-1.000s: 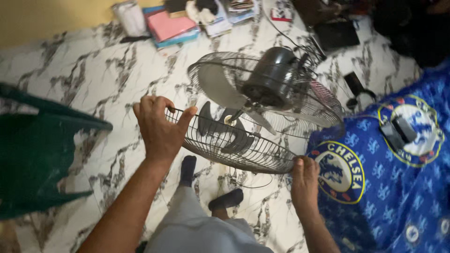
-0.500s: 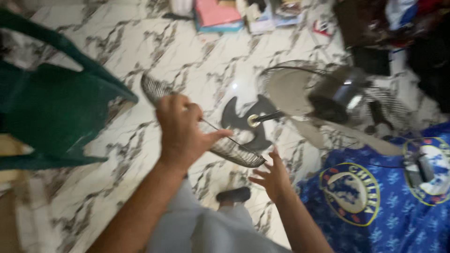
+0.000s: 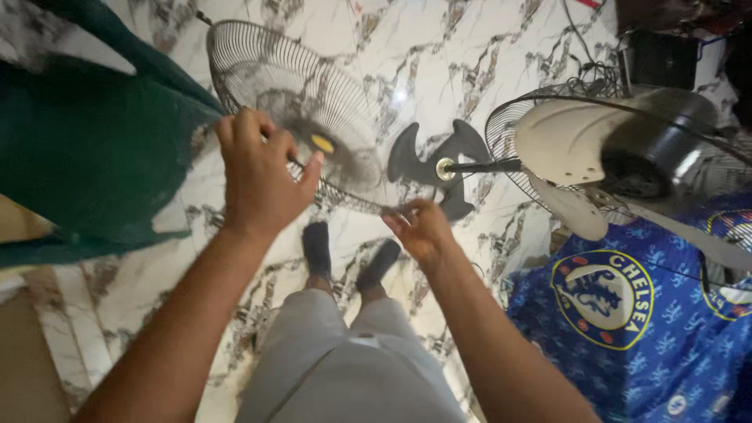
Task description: The person disassembles a standing fan by first removing the front grill, then using a screwdriver to unscrew the rear motor housing cover. They remove the cover and proceed to unscrew the central nut holding the fan blades.
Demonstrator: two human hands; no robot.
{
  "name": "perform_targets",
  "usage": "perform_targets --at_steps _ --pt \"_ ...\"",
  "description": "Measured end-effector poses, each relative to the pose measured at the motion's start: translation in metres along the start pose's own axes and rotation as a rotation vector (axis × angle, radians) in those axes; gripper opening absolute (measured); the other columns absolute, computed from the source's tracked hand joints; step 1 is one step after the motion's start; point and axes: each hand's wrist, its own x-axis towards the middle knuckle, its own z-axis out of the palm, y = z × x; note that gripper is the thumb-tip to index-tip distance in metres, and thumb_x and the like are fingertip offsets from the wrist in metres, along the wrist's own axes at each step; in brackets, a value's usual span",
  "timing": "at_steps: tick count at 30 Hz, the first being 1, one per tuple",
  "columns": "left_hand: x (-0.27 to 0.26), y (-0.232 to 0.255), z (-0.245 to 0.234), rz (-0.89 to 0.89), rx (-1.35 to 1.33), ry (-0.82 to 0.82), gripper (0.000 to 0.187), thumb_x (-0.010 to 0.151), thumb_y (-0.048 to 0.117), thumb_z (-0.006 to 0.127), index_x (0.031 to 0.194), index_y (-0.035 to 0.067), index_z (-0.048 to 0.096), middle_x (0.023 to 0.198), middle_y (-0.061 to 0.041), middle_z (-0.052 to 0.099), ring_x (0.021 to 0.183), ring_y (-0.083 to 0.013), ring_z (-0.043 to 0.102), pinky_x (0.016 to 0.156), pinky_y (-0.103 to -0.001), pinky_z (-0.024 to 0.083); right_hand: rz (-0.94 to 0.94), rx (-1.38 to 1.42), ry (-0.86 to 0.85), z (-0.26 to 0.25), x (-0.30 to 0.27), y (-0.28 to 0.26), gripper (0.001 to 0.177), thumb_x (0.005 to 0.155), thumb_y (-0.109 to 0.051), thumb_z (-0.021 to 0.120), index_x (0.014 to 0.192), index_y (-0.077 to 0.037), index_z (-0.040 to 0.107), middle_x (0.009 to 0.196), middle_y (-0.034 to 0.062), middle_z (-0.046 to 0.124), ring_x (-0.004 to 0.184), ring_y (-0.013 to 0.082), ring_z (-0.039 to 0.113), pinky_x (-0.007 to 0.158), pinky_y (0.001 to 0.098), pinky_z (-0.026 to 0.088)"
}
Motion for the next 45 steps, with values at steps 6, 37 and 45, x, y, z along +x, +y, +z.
perform_targets --at_steps 6,37,45 --pt "-0.031 -0.052 0.084 -0.150 0.013 -0.059 0.035 0.085 0.027 0.085 0.095 -0.001 0.066 0.118 -0.022 0.047 0.113 -0.0398 0.043 0.099 -0.057 0.037 0.117 -0.007 -0.256 0.020 0.065 -0.029 0.019 0.101 -0.018 0.045 0.110 -0.001 0.045 0.147 0.0310 0.044 0.111 0.0417 0.061 0.095 0.0477 0.057" --pt "-0.031 -0.200 0.495 -0.399 -0.187 -0.613 0.074 0.078 0.045 0.082 0.138 0.009 0.057 0.144 -0.019 0.051 0.128 -0.0416 0.049 0.104 -0.052 0.044 -0.027 -0.067 -0.220 0.008 0.493 0.098 0.076 0.102 0.000 0.041 0.161 -0.022 0.000 0.161 0.0189 0.036 0.133 0.0409 0.053 0.106 0.0526 0.050" --pt "-0.033 -0.217 0.537 -0.434 -0.181 -0.586 0.086 0.078 0.041 0.081 0.149 0.014 0.043 0.150 -0.017 0.044 0.129 -0.0437 0.046 0.104 -0.052 0.042 0.058 -0.176 -0.154 -0.019 0.526 0.120 0.073 0.102 -0.006 0.041 0.160 -0.030 0.004 0.161 0.0110 0.042 0.127 0.0301 0.058 0.107 0.0513 0.049"
